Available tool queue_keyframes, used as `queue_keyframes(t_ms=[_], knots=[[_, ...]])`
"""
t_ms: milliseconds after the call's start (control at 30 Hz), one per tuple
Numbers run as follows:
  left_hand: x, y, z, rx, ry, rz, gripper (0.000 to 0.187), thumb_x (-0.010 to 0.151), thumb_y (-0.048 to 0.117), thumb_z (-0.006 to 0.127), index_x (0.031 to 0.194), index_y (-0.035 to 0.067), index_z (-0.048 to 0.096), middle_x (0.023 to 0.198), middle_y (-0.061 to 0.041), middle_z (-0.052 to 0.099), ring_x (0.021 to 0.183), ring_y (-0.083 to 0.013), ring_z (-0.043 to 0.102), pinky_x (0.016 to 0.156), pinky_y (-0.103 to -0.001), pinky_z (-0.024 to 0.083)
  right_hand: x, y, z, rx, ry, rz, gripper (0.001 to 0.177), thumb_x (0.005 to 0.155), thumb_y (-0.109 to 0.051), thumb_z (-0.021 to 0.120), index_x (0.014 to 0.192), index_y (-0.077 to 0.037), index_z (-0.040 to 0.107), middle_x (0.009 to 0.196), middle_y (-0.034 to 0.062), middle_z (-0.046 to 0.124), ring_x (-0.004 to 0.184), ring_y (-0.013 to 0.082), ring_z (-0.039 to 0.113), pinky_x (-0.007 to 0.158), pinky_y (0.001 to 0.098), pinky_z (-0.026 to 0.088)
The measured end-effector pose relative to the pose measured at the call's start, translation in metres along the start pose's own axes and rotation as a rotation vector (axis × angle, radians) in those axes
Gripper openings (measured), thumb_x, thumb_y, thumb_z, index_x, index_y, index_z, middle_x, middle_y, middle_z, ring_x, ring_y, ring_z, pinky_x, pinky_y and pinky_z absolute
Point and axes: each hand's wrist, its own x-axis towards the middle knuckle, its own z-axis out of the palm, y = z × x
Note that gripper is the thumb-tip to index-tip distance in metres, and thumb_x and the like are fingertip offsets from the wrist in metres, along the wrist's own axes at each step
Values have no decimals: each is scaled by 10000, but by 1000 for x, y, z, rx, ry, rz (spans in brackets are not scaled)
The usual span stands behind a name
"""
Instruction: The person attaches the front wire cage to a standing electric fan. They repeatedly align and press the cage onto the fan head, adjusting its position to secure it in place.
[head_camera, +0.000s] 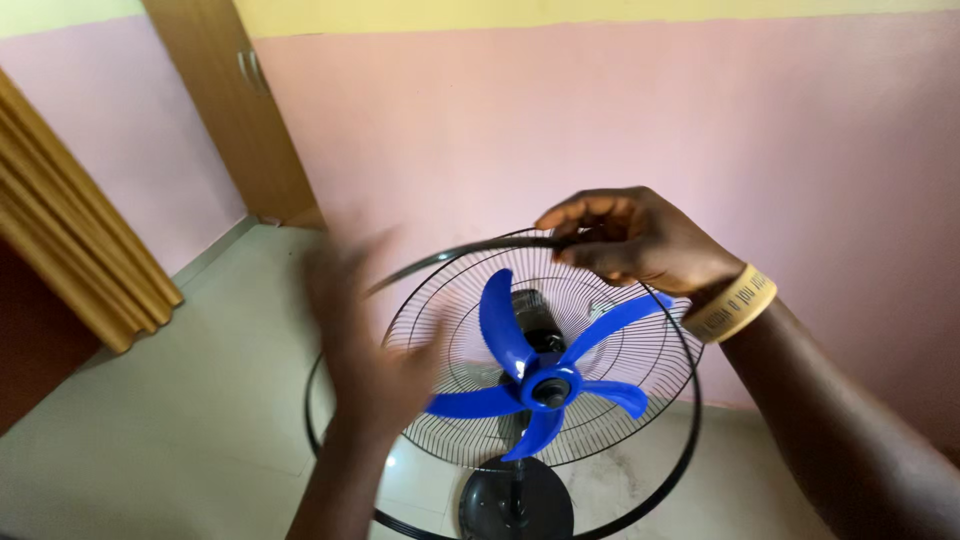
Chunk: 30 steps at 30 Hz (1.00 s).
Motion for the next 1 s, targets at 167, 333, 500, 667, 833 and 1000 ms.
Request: queue_keyframes(t_ms=[167, 333, 500, 667, 833, 1000], knots=[[76, 65, 20, -54, -493, -39, 402, 882, 279, 741, 1203, 45, 684, 950, -158, 747, 928, -343, 709, 892, -487, 493, 0, -26, 1, -133, -129, -122, 556, 732, 36, 781, 1267, -71, 678, 1095, 81, 771, 974, 141, 748, 885, 307, 623], [92, 56, 19, -230, -379, -86, 260, 944, 210, 663, 1101, 30, 767, 833, -156, 750, 651, -259, 736, 587, -358, 554, -12, -21, -33, -262, 56, -102, 485, 781, -17, 758, 1247, -95, 649, 1082, 70, 765, 928, 130, 765, 852, 312, 604], [93, 52, 36, -209, -476, -307, 261, 979, 266, 615, 1050, 67, 768, 711, -110, 755, 581, -220, 737, 572, -352, 558, -15, 5, -37, -170, 289, -117, 192, 880, -62, 734, 1064, -64, 784, 845, 88, 791, 654, 130, 709, 607, 299, 623], [100, 56, 37, -159, -570, -309, 291, 991, 287, 597, 911, 69, 772, 645, -92, 726, 550, -216, 715, 563, -366, 543, -10, 8, -44, -279, 316, -161, 170, 903, -92, 717, 1054, -77, 795, 867, 56, 807, 606, 109, 680, 542, 268, 577], [109, 53, 34, -148, -630, -278, 305, 987, 303, 594, 869, 86, 774, 596, -73, 707, 518, -190, 692, 547, -367, 530, -9, -1, -52, -275, 265, -94, 174, 910, -106, 694, 1054, -82, 787, 905, 51, 818, 579, 122, 688, 519, 283, 562], [121, 40, 47, -159, -748, -426, 291, 986, 326, 612, 924, 95, 778, 627, -63, 727, 519, -198, 666, 545, -377, 522, 2, -1, -58, -335, 202, -52, 204, 900, -129, 680, 1078, -96, 773, 925, 27, 824, 631, 110, 732, 549, 278, 584]])
